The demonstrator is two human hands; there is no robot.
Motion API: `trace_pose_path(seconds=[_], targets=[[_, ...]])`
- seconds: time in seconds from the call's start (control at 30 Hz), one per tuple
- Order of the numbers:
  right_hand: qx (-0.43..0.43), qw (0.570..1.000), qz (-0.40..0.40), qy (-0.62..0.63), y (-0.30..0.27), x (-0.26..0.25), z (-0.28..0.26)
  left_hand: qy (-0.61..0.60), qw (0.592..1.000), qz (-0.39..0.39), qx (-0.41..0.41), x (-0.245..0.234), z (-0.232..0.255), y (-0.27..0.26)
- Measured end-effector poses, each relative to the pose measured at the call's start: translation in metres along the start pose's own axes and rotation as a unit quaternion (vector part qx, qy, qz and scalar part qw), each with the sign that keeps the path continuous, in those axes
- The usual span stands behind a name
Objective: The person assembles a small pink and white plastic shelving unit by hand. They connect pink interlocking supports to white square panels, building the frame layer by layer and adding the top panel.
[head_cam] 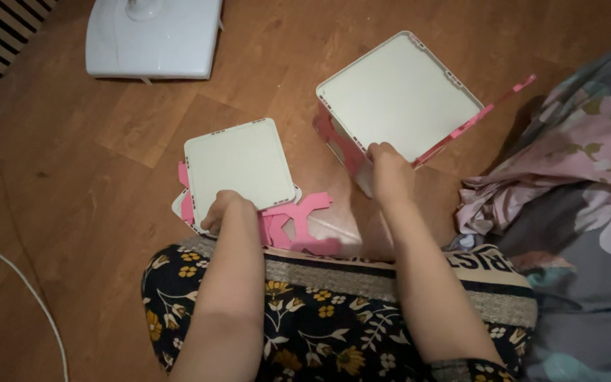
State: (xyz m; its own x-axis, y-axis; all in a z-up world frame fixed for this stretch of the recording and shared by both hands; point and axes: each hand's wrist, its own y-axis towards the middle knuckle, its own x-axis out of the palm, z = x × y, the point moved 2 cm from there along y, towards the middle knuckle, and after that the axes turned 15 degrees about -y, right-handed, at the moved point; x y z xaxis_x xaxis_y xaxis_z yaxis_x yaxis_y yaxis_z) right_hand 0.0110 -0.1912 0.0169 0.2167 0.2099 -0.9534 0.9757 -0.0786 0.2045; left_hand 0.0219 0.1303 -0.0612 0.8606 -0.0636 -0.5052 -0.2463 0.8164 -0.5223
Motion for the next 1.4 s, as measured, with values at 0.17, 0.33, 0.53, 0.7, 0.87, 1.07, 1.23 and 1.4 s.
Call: trace_pose_path(seconds=[0.17,0.33,0.53,0.7,0.87,1.07,1.23,1.4], targets=[[-0.003,1.0,0.003,-0.023,0.004,-0.007,0.031,-0.057,0.998,-0.012,-0.023,0.037,-0.017,0.027],[0.073,0.993,0.032,-0.089,0.003,-0.013,0.04,-0.254,0.945,-0.197,-0.064,0.107,-0.046,0.081],[0.062,0.995,0.073,-0.029,0.002,-0.02,0.023,-0.068,0.911,-0.389,0.115,0.13,-0.049,0.082],[0.06,0.996,0.067,0.008,0.003,-0.023,0.023,0.383,0.625,-0.493,0.469,0.081,-0.055,0.011],[0.072,0.997,0.034,0.011,0.004,-0.021,0.025,0.509,0.398,-0.482,0.592,0.048,-0.081,-0.034],[0.084,0.995,0.035,0.043,0.003,-0.015,0.032,0.553,0.305,-0.464,0.62,0.049,-0.094,-0.032],[0.028,0.983,0.13,0.123,0.009,-0.042,0.054,0.576,0.289,-0.497,0.581,0.056,-0.101,-0.026],[0.061,0.967,0.164,0.184,0.006,-0.071,0.068,0.414,0.408,-0.738,0.342,0.053,-0.066,-0.03]])
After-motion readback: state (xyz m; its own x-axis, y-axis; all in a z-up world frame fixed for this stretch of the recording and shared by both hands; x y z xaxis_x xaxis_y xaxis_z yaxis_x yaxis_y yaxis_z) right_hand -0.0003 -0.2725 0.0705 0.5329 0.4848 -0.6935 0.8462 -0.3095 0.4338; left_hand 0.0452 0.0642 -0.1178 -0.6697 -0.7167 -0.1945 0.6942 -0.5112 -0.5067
